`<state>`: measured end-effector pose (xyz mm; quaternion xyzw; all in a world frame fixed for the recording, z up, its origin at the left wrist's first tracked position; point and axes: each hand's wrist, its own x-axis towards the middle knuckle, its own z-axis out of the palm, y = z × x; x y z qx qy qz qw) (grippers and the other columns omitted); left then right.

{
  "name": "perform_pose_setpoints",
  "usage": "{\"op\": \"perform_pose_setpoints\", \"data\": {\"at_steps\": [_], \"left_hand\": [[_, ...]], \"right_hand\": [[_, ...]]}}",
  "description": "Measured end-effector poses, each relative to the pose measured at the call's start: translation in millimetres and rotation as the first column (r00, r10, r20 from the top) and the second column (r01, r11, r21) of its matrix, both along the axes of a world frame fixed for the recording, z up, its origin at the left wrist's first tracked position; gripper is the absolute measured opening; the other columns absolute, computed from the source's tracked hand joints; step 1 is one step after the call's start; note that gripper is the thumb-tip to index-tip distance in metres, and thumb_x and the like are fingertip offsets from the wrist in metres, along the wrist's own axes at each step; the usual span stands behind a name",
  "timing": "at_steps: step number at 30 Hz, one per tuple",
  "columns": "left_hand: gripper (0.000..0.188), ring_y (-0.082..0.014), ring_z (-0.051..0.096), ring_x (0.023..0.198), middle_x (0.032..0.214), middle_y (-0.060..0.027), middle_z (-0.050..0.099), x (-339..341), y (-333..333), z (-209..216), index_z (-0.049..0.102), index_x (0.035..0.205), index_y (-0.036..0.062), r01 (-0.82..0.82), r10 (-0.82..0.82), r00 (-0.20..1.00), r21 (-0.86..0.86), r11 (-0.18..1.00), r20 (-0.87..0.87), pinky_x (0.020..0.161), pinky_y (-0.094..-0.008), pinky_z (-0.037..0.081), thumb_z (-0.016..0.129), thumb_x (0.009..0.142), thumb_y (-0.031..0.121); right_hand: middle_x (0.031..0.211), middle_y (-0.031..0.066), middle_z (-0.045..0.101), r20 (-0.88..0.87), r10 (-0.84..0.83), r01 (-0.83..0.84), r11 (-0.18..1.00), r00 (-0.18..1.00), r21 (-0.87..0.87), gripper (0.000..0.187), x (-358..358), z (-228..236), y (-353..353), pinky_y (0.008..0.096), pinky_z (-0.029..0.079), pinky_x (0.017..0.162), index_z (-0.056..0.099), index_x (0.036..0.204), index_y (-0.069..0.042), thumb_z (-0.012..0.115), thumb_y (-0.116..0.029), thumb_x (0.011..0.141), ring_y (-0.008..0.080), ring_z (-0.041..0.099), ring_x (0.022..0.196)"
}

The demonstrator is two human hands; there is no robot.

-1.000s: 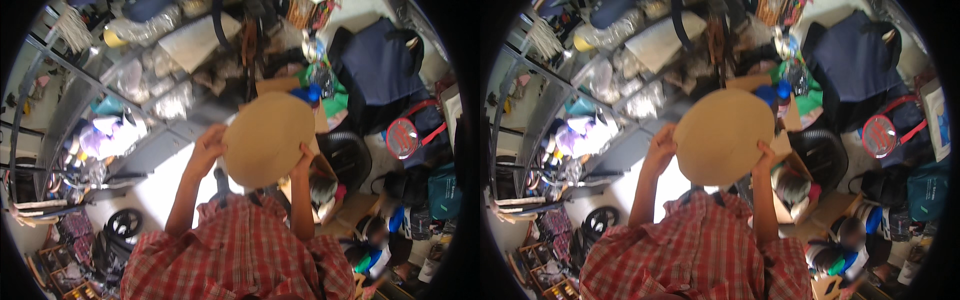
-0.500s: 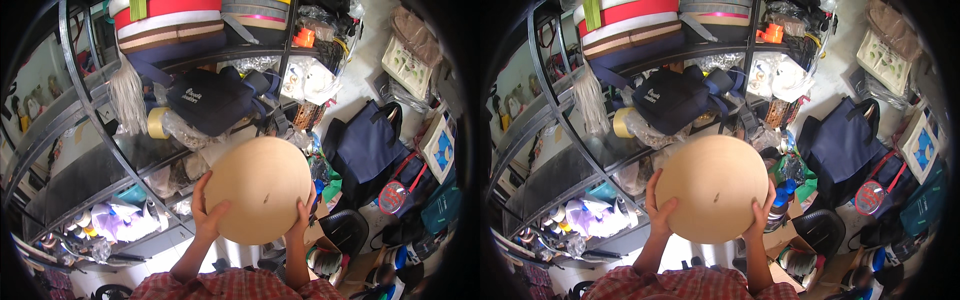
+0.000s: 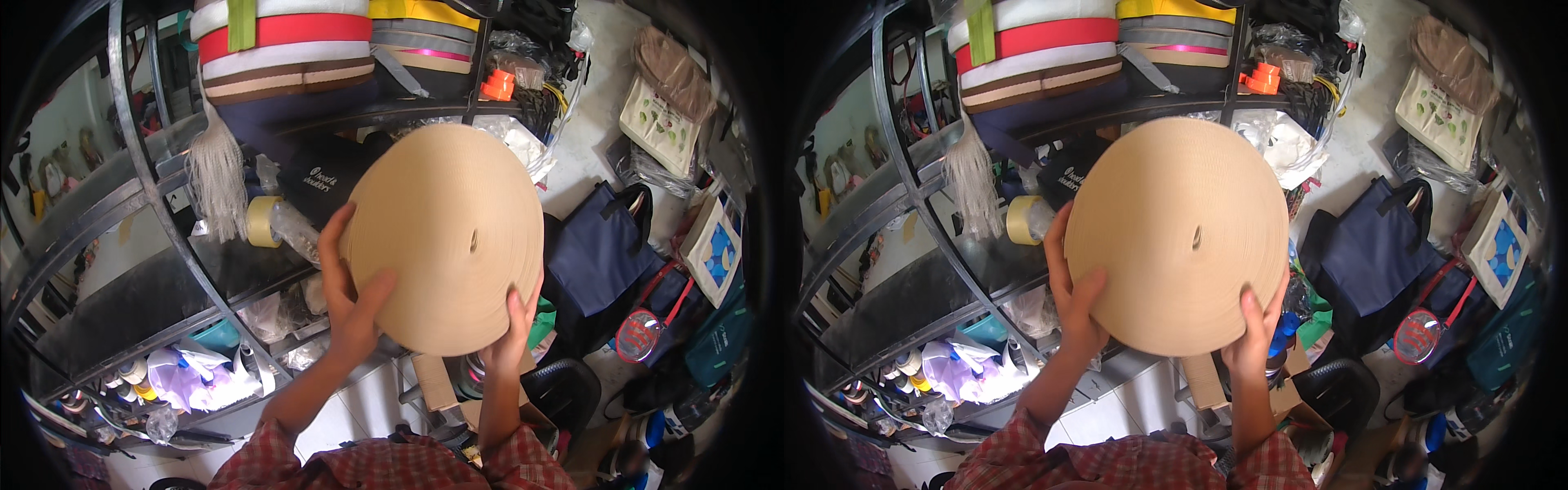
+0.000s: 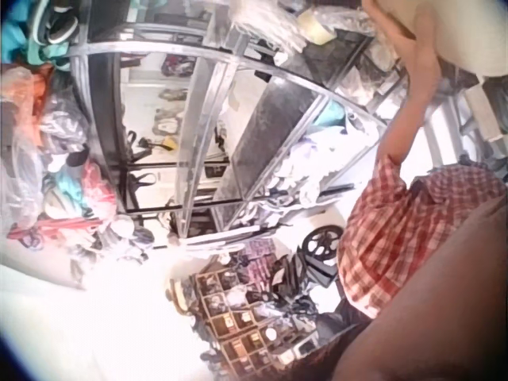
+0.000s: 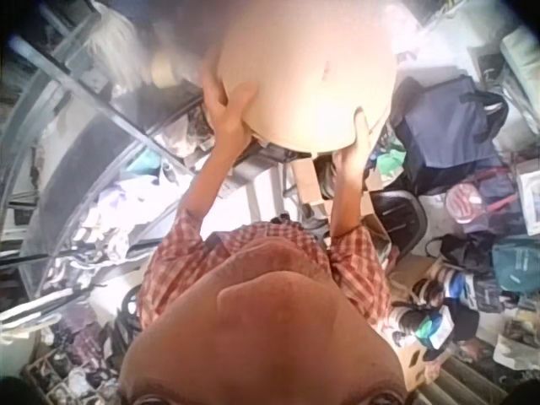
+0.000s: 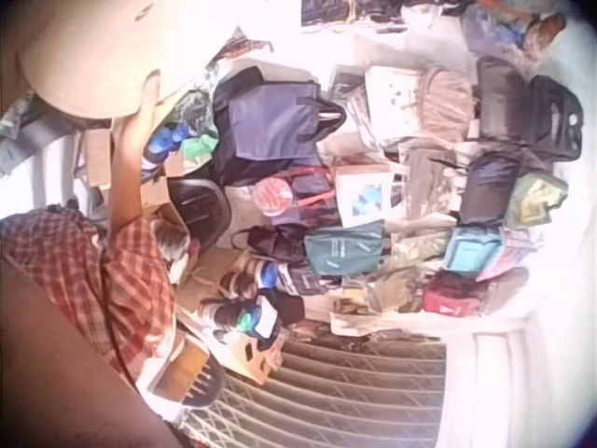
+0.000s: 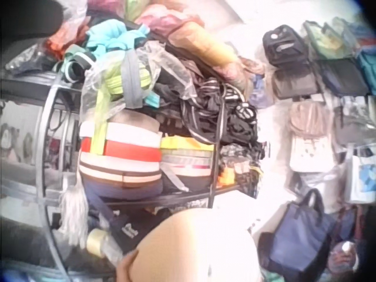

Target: The person organizes rolls of textile webbing by removing them from a box, inspecting them, and placing them onto shelves in a storage area.

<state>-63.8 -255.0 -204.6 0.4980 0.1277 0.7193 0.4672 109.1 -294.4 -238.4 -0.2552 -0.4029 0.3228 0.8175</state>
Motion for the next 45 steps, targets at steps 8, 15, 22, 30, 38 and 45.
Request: {"op": "perform_pose_setpoints", "data": {"at_steps": [8, 15, 22, 30, 38, 45], "left_hand": [[0.074, -0.0240, 0.039, 0.130, 0.141, -0.0161, 0.038, 36, 65, 84, 0.017, 0.147, 0.0040, 0.018, 0.031, 0.988, 0.313, 0.949, -0.150, 0.107, -0.0368, 0.033, 0.060, 0.088, 0.011], [0.081, -0.0291, 0.049, 0.123, 0.140, -0.0165, 0.037, 53, 80, 129, 0.004, 0.149, 0.0100, 0.190, -0.131, 0.971, 0.308, 0.932, -0.201, 0.087, -0.0486, 0.055, 0.060, 0.090, 0.014], [0.066, -0.0275, 0.055, 0.116, 0.136, -0.0150, 0.045, 80, 87, 133, 0.021, 0.143, 0.0071, 0.198, -0.194, 0.980, 0.200, 0.960, -0.040, 0.084, -0.0466, 0.057, 0.059, 0.091, 0.012], [0.039, -0.0239, 0.063, 0.103, 0.114, -0.0130, 0.061, 89, 109, 172, 0.048, 0.122, -0.0008, 0.103, -0.102, 0.995, 0.228, 0.968, -0.014, 0.082, -0.0417, 0.058, 0.060, 0.089, 0.016], [0.043, -0.0351, 0.057, 0.112, 0.119, -0.0210, 0.055, 64, 139, 207, 0.048, 0.115, -0.0064, 0.036, -0.049, 0.998, 0.275, 0.961, 0.040, 0.095, -0.0474, 0.053, 0.064, 0.088, 0.024], [0.051, -0.0444, 0.046, 0.123, 0.128, -0.0276, 0.046, 26, 162, 230, 0.042, 0.122, -0.0123, 0.357, -0.400, 0.871, 0.192, 0.914, 0.286, 0.101, -0.0521, 0.047, 0.067, 0.084, 0.011]], "right_hand": [[0.134, 0.0141, 0.048, -0.028, 0.262, -0.255, 0.955, 0.965, 0.150, 0.057, 75, 106, 102, 0.0347, 0.041, 0.101, 0.037, 0.140, -0.003, 0.058, -0.017, 0.089, 0.0229, 0.050, 0.121], [0.123, 0.0118, 0.059, -0.012, 0.544, -0.541, 0.836, 0.839, 0.089, 0.044, 105, 177, 157, 0.0327, 0.047, 0.094, 0.048, 0.129, 0.000, 0.056, -0.019, 0.091, 0.0219, 0.059, 0.109], [0.110, 0.0101, 0.065, -0.061, 0.475, -0.456, 0.868, 0.878, 0.197, 0.034, 101, 179, 177, 0.0319, 0.048, 0.089, 0.058, 0.118, 0.000, 0.056, -0.021, 0.091, 0.0199, 0.062, 0.102], [0.101, 0.0075, 0.067, 0.144, 0.500, -0.518, 0.841, 0.854, 0.158, 0.030, 123, 228, 208, 0.0347, 0.051, 0.083, 0.061, 0.110, 0.000, 0.058, -0.022, 0.090, 0.0200, 0.064, 0.094], [0.103, 0.0114, 0.068, 0.295, 0.653, -0.717, 0.638, 0.697, 0.281, 0.031, 120, 267, 234, 0.0341, 0.052, 0.088, 0.061, 0.108, 0.002, 0.054, -0.023, 0.092, 0.0203, 0.066, 0.095], [0.094, 0.0166, 0.066, 0.579, 0.522, -0.740, 0.631, 0.626, 0.232, 0.046, 133, 283, 267, 0.0401, 0.059, 0.060, 0.055, 0.115, 0.001, 0.035, -0.038, 0.100, 0.0243, 0.068, 0.077]]}}
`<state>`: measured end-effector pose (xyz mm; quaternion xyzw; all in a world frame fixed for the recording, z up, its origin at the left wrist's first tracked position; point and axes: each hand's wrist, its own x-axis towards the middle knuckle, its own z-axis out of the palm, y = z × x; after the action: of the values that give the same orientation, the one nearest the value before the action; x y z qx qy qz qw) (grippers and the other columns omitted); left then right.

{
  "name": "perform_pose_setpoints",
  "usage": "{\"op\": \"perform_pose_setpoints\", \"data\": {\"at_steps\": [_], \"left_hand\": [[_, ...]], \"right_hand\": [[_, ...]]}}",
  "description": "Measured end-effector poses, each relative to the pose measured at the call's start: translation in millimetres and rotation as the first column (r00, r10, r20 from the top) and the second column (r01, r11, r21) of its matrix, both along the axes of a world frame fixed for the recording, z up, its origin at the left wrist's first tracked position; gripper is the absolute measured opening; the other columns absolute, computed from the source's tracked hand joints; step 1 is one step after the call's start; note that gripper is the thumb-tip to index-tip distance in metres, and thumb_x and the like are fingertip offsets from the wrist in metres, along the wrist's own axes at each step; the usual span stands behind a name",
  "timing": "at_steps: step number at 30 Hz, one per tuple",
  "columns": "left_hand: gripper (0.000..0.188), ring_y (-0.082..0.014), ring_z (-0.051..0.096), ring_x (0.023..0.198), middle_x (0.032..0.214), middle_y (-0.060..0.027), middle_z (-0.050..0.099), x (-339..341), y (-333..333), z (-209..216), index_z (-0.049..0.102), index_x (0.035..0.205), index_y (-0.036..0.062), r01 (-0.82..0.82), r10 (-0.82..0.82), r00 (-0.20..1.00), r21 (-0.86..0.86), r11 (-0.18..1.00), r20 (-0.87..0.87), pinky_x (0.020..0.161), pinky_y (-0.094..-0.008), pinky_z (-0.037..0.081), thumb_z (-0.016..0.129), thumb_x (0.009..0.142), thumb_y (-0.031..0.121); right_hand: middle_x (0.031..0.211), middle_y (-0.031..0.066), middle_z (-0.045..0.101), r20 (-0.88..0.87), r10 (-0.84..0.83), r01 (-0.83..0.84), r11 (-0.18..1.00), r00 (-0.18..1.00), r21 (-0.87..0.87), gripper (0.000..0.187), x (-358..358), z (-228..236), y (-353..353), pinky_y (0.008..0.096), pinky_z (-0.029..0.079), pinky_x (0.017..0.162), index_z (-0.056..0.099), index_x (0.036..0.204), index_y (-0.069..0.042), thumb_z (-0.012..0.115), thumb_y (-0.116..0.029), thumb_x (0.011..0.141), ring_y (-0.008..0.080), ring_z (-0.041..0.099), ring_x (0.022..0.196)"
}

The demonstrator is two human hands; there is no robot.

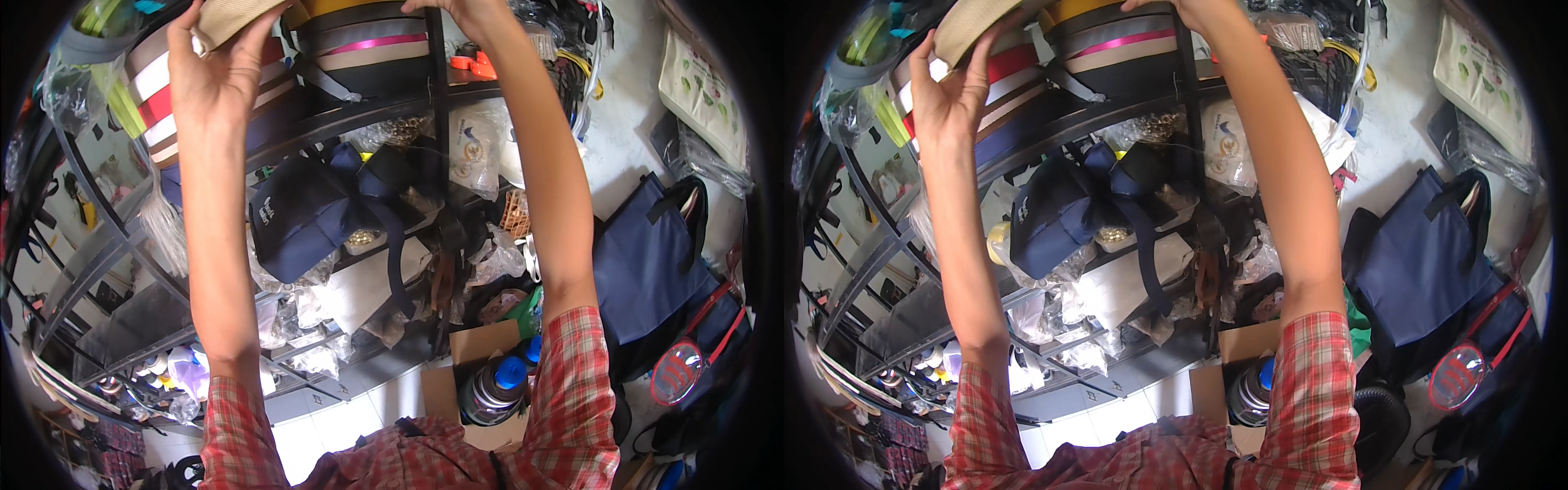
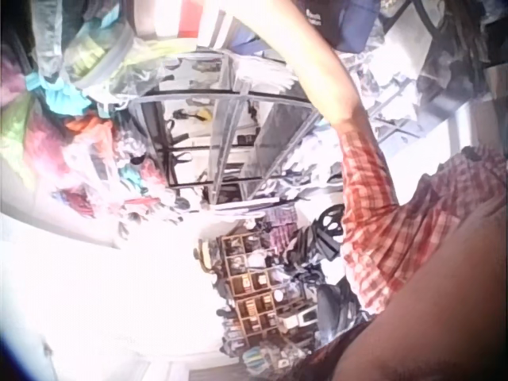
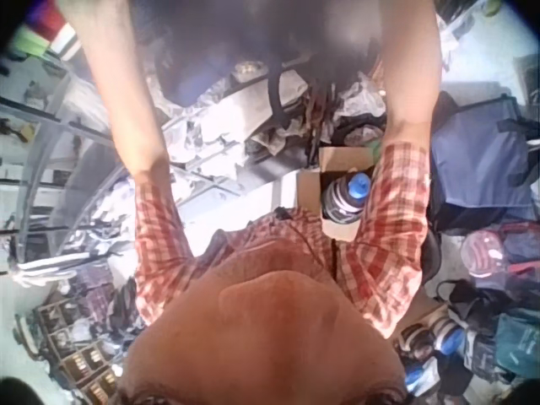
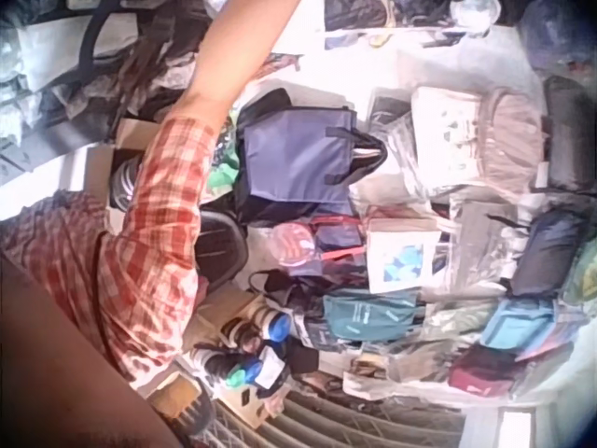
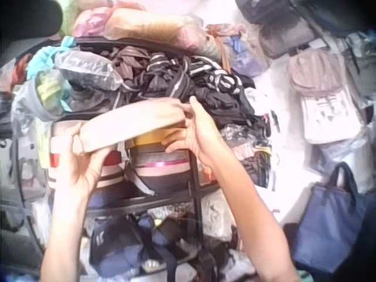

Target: The person organizes rolls of textile webbing by removing them from a box, inspecting them, and placing them onto shelves in a storage area.

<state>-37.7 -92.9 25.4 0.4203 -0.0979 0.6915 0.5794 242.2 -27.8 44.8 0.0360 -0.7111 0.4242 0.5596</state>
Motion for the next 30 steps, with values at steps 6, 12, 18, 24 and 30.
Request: {"op": "perform_pose_setpoints", "data": {"at_steps": [6, 12, 18, 24, 30], "left_hand": [[0.052, -0.0459, 0.044, 0.124, 0.130, -0.0277, 0.045, 15, 12, 7, 0.041, 0.123, -0.0114, -0.114, 0.114, 0.994, 0.033, 0.993, 0.000, 0.102, -0.0547, 0.045, 0.067, 0.083, 0.010], [0.040, -0.0320, 0.057, 0.112, 0.113, -0.0159, 0.061, 37, 17, 17, 0.058, 0.115, 0.0001, -0.396, 0.428, 0.889, 0.197, 0.897, -0.165, 0.090, -0.0404, 0.054, 0.066, 0.087, 0.028], [0.042, -0.0290, 0.060, 0.106, 0.111, -0.0145, 0.062, 26, 59, 26, 0.057, 0.114, -0.0021, -0.366, 0.398, 0.908, 0.212, 0.906, -0.133, 0.087, -0.0381, 0.057, 0.065, 0.090, 0.032], [0.054, -0.0297, 0.054, 0.116, 0.118, -0.0160, 0.058, 20, 93, 35, 0.053, 0.120, -0.0033, -0.380, 0.414, 0.895, 0.204, 0.902, -0.163, 0.099, -0.0409, 0.051, 0.054, 0.094, 0.044], [0.054, -0.0285, 0.051, 0.119, 0.125, -0.0165, 0.055, 20, 115, 36, 0.052, 0.122, -0.0030, -0.437, 0.467, 0.862, 0.179, 0.881, -0.197, 0.101, -0.0423, 0.049, 0.043, 0.098, 0.044]], "right_hand": [[0.106, 0.0313, 0.060, -0.379, -0.799, 0.835, 0.255, 0.466, 0.488, 0.034, -14, -4, 61, 0.0465, 0.046, 0.085, 0.056, 0.110, 0.002, 0.050, -0.003, 0.078, 0.0456, 0.059, 0.099], [0.109, 0.0291, 0.061, -0.061, -0.943, 0.832, 0.258, 0.328, 0.491, 0.044, -11, -8, 91, 0.0434, 0.047, 0.090, 0.055, 0.119, 0.000, 0.050, -0.002, 0.074, 0.0436, 0.057, 0.106], [0.068, 0.0136, 0.063, 0.090, -0.764, 0.750, 0.645, 0.639, 0.150, 0.041, -14, -23, 74, 0.0345, 0.052, 0.055, 0.051, 0.123, 0.000, 0.054, -0.005, 0.082, 0.0213, 0.062, 0.055], [0.084, 0.0150, 0.057, -0.421, -0.826, 0.921, 0.277, 0.374, 0.275, 0.047, -29, -34, 86, 0.0321, 0.048, 0.059, 0.046, 0.128, 0.001, 0.055, -0.002, 0.082, 0.0202, 0.057, 0.063], [0.114, 0.0201, 0.047, -0.481, -0.773, 0.910, 0.348, 0.414, 0.224, 0.056, -42, -37, 70, 0.0376, 0.044, 0.083, 0.045, 0.132, 0.000, 0.062, -0.006, 0.079, 0.0317, 0.051, 0.095]]}}
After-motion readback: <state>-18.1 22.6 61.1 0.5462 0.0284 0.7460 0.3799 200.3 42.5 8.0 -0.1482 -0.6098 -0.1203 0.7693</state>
